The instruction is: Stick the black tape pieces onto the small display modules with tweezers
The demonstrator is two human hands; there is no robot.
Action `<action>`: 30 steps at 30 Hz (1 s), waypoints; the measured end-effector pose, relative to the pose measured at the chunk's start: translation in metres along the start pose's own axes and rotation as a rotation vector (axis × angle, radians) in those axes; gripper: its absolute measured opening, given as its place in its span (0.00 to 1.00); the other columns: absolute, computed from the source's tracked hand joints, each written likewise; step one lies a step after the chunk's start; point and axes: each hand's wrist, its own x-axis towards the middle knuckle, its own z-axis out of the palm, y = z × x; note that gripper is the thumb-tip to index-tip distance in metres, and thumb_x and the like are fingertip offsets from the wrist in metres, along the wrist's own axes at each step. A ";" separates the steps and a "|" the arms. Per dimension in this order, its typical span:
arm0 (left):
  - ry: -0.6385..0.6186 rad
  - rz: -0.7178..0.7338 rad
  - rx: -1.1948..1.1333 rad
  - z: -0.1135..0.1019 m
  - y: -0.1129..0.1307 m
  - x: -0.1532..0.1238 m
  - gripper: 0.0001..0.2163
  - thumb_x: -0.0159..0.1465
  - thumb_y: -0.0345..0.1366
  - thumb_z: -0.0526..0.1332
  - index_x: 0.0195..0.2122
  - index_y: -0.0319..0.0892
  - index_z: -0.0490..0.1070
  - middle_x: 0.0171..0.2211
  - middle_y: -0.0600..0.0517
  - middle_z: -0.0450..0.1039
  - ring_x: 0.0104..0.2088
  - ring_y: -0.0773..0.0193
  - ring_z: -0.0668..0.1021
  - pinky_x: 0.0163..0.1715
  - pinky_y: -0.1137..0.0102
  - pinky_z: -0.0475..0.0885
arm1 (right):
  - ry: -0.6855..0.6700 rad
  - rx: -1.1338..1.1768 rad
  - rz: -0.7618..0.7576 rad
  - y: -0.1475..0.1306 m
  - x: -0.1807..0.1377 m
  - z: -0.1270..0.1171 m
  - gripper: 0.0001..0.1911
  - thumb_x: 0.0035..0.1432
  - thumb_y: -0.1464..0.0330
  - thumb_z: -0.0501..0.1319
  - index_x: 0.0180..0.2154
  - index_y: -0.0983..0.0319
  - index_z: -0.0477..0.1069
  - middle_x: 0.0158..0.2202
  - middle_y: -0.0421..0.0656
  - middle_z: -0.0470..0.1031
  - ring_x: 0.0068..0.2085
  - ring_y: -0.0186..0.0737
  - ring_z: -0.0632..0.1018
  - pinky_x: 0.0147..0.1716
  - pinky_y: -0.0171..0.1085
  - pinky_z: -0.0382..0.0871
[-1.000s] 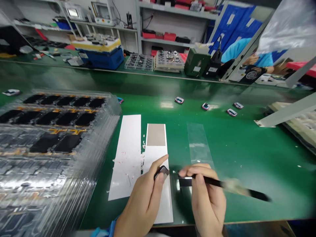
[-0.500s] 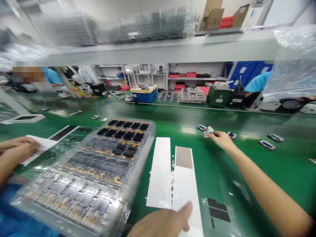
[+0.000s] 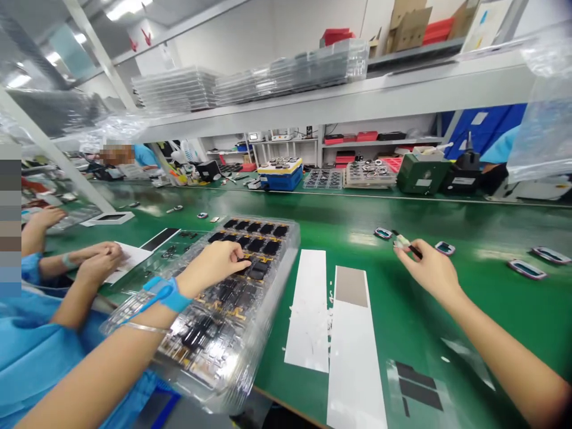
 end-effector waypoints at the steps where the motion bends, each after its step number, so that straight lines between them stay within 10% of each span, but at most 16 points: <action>1: -0.010 -0.009 0.009 0.002 0.000 0.000 0.10 0.57 0.44 0.63 0.29 0.41 0.75 0.27 0.48 0.79 0.29 0.55 0.80 0.29 0.69 0.70 | -0.019 0.033 -0.045 -0.004 -0.014 -0.002 0.14 0.56 0.54 0.60 0.31 0.57 0.66 0.25 0.41 0.70 0.27 0.42 0.72 0.27 0.38 0.59; 7: 0.014 -0.062 0.050 -0.007 0.014 -0.001 0.07 0.55 0.38 0.61 0.22 0.43 0.68 0.25 0.46 0.76 0.29 0.51 0.78 0.29 0.66 0.65 | -0.099 0.300 -0.234 -0.026 -0.099 -0.012 0.17 0.59 0.52 0.57 0.27 0.58 0.61 0.21 0.33 0.55 0.23 0.33 0.61 0.25 0.33 0.57; 12: -0.006 0.011 -0.088 -0.011 0.055 -0.050 0.09 0.66 0.39 0.50 0.30 0.45 0.64 0.25 0.52 0.75 0.26 0.58 0.75 0.27 0.69 0.65 | -0.230 0.575 -0.346 -0.058 -0.156 -0.030 0.09 0.65 0.62 0.57 0.32 0.58 0.64 0.26 0.35 0.62 0.25 0.31 0.65 0.22 0.30 0.59; 18: -0.089 0.110 -0.973 0.051 0.142 -0.139 0.15 0.73 0.48 0.45 0.39 0.47 0.65 0.20 0.56 0.69 0.18 0.67 0.66 0.20 0.72 0.59 | -0.206 0.641 -0.674 -0.087 -0.182 -0.029 0.09 0.61 0.70 0.60 0.44 0.57 0.67 0.34 0.39 0.70 0.26 0.31 0.68 0.23 0.31 0.64; 30: -0.211 0.129 -1.460 0.130 0.166 -0.088 0.11 0.74 0.43 0.50 0.37 0.44 0.62 0.27 0.56 0.65 0.26 0.68 0.69 0.29 0.74 0.65 | 0.089 0.341 -0.865 -0.069 -0.175 -0.006 0.07 0.61 0.77 0.60 0.41 0.63 0.71 0.35 0.45 0.78 0.32 0.34 0.80 0.28 0.31 0.73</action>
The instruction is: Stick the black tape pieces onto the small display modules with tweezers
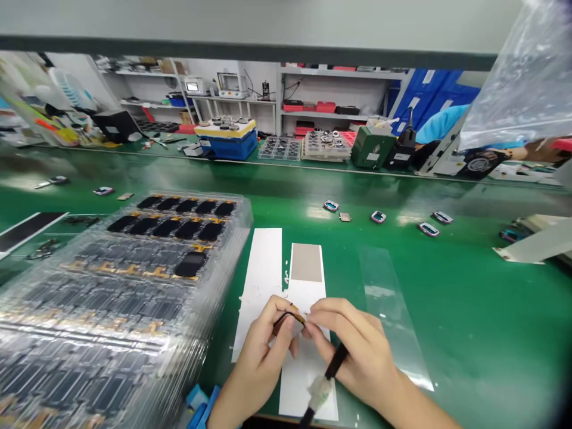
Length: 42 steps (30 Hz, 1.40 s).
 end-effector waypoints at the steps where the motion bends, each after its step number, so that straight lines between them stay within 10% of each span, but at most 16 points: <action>1: 0.008 -0.002 -0.004 0.001 -0.002 -0.001 0.10 0.74 0.43 0.51 0.38 0.44 0.63 0.27 0.56 0.65 0.26 0.68 0.69 0.29 0.74 0.65 | -0.005 -0.046 -0.007 0.001 -0.001 0.001 0.07 0.62 0.77 0.61 0.41 0.63 0.72 0.35 0.45 0.79 0.31 0.34 0.80 0.28 0.31 0.73; 29: 0.183 0.045 0.334 0.002 -0.001 -0.004 0.07 0.69 0.35 0.56 0.39 0.45 0.73 0.27 0.54 0.71 0.26 0.64 0.73 0.29 0.73 0.68 | -0.088 -0.165 0.081 -0.001 -0.005 0.024 0.08 0.64 0.76 0.55 0.39 0.64 0.72 0.31 0.43 0.76 0.27 0.34 0.77 0.25 0.34 0.70; 42: 0.043 -0.125 0.142 0.007 0.000 -0.008 0.07 0.71 0.40 0.53 0.36 0.45 0.63 0.29 0.53 0.71 0.31 0.62 0.75 0.29 0.71 0.64 | -0.240 0.400 0.782 0.038 0.007 0.027 0.08 0.53 0.69 0.64 0.23 0.62 0.71 0.25 0.40 0.73 0.28 0.35 0.73 0.28 0.32 0.66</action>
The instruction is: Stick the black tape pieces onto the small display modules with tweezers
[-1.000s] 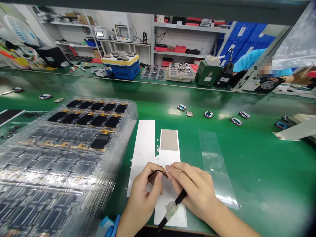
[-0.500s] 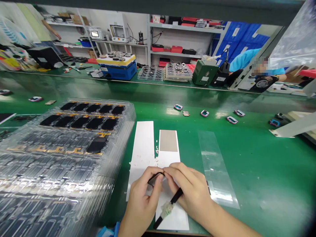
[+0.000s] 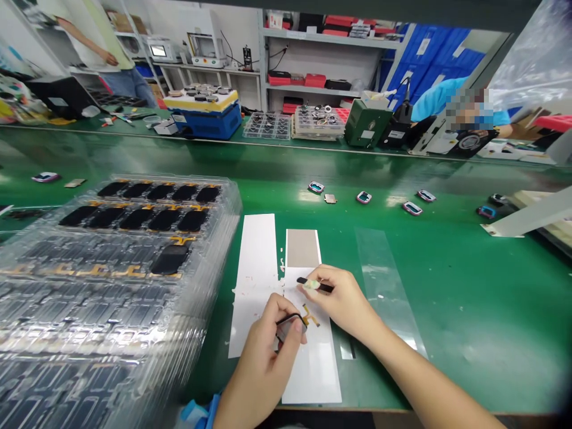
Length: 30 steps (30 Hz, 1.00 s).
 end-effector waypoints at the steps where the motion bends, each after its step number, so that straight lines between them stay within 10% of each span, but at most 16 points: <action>1: 0.020 -0.019 -0.045 0.000 0.000 0.000 0.08 0.71 0.41 0.53 0.36 0.46 0.62 0.28 0.53 0.70 0.30 0.62 0.74 0.27 0.71 0.63 | -0.017 0.025 0.013 0.000 0.000 0.000 0.07 0.54 0.69 0.63 0.25 0.62 0.72 0.26 0.40 0.74 0.29 0.35 0.74 0.29 0.33 0.67; 13: 0.095 -0.035 -0.183 -0.004 -0.009 0.001 0.13 0.70 0.50 0.54 0.38 0.46 0.62 0.21 0.60 0.52 0.22 0.68 0.59 0.22 0.74 0.58 | -0.322 0.494 0.132 -0.025 -0.012 0.006 0.13 0.56 0.59 0.64 0.26 0.62 0.76 0.23 0.39 0.77 0.28 0.35 0.76 0.33 0.35 0.72; 30: 0.006 -0.076 -0.274 -0.005 -0.008 -0.004 0.11 0.71 0.48 0.54 0.42 0.47 0.58 0.26 0.58 0.58 0.27 0.67 0.62 0.29 0.73 0.62 | -0.132 0.291 0.021 -0.023 -0.021 0.010 0.09 0.58 0.67 0.62 0.27 0.62 0.75 0.26 0.41 0.76 0.29 0.36 0.74 0.30 0.35 0.66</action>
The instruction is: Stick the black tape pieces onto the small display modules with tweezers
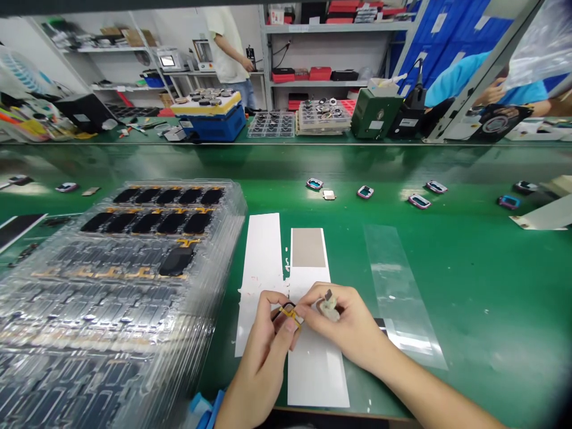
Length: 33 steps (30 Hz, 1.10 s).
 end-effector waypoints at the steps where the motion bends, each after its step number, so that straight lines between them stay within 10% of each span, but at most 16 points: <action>1: 0.007 -0.001 0.001 0.000 0.000 0.000 0.11 0.71 0.48 0.54 0.42 0.47 0.58 0.26 0.58 0.58 0.26 0.67 0.63 0.29 0.73 0.62 | 0.003 -0.001 0.005 0.000 0.000 0.000 0.09 0.58 0.67 0.62 0.27 0.62 0.74 0.26 0.41 0.76 0.28 0.36 0.74 0.29 0.35 0.66; 33: 0.049 0.009 0.162 0.003 0.000 0.002 0.08 0.72 0.44 0.52 0.40 0.46 0.56 0.24 0.60 0.59 0.25 0.68 0.64 0.25 0.74 0.60 | 0.114 -0.009 -0.034 0.006 0.006 -0.016 0.16 0.64 0.59 0.56 0.30 0.60 0.73 0.32 0.40 0.70 0.35 0.37 0.71 0.37 0.36 0.65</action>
